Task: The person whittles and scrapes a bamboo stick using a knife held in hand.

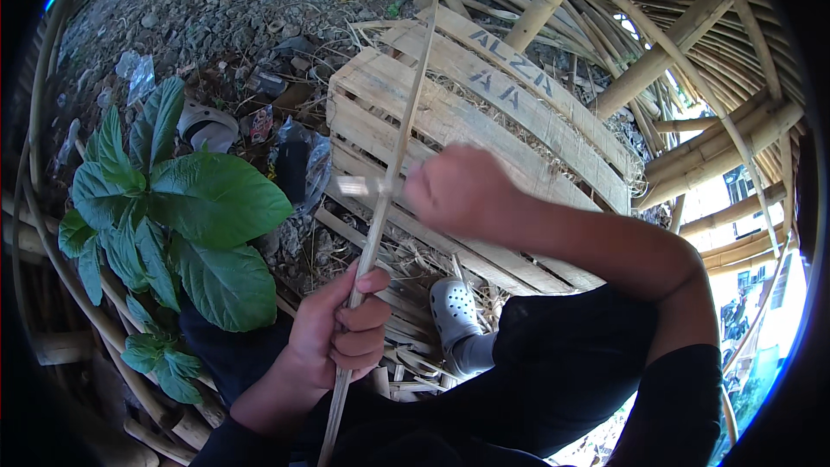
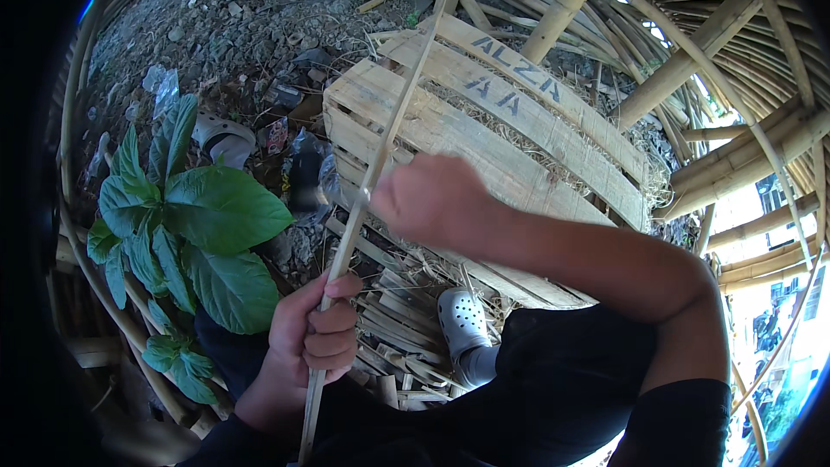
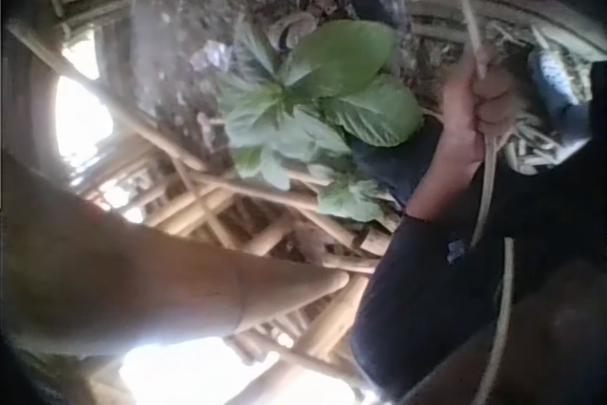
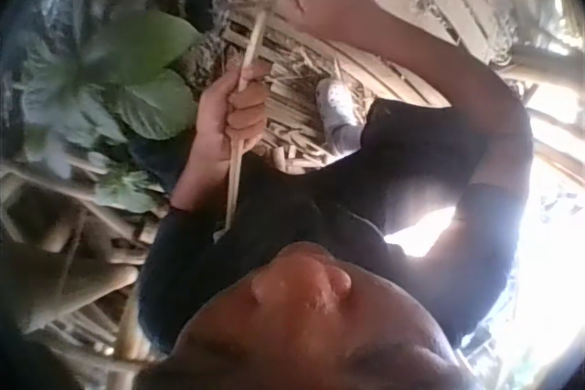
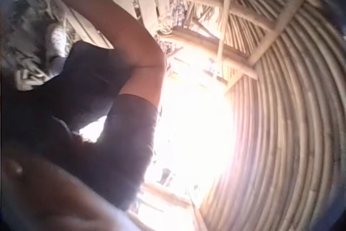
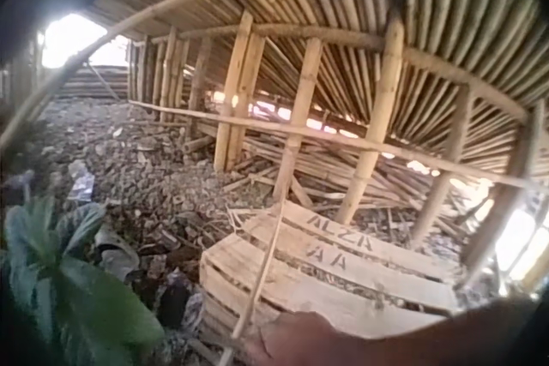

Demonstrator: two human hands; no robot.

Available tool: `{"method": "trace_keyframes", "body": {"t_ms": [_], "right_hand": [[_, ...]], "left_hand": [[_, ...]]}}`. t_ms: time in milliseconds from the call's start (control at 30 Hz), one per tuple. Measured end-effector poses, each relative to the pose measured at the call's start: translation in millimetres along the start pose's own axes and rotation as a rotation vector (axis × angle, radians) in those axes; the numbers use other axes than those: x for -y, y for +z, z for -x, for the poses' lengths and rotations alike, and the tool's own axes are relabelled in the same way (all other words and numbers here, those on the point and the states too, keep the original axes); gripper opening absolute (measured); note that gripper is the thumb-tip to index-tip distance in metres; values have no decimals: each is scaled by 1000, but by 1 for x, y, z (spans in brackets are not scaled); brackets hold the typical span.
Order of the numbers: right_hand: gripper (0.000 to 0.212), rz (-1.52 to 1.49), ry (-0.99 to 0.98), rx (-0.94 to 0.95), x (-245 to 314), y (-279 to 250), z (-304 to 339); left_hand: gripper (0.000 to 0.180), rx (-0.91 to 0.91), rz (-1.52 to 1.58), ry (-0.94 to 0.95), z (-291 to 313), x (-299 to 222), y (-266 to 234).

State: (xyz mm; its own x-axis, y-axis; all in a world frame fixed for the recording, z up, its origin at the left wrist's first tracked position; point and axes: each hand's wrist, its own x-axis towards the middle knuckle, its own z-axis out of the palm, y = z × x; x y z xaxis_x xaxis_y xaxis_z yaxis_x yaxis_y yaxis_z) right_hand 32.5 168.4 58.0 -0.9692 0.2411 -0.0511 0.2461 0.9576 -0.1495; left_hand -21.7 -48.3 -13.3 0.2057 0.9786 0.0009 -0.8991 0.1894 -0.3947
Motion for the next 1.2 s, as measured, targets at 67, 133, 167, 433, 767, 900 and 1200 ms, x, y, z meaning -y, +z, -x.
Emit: {"method": "trace_keyframes", "body": {"t_ms": [67,133,167,433,767,900,1200], "right_hand": [[45,-23,-67,90,2,-1,0],[45,17,75,-65,-23,-2,-20],[43,14,171,-110,-30,-10,-34],[40,21,92,-69,-26,-4,-27],[42,28,114,-41,-25,-6,-32],[41,71,59,6,-9,0,-26],[44,143,115,126,-13,-10,-40]], "left_hand": [[29,-5,-40,-3,-3,-4,-1],[30,24,50,-37,-1,-7,2],[30,27,49,-35,0,-6,4],[31,-13,38,-4,2,-4,10],[31,45,62,-57,7,-14,5],[31,55,105,-11,13,-7,6],[32,-4,57,-13,10,-4,7]]}}
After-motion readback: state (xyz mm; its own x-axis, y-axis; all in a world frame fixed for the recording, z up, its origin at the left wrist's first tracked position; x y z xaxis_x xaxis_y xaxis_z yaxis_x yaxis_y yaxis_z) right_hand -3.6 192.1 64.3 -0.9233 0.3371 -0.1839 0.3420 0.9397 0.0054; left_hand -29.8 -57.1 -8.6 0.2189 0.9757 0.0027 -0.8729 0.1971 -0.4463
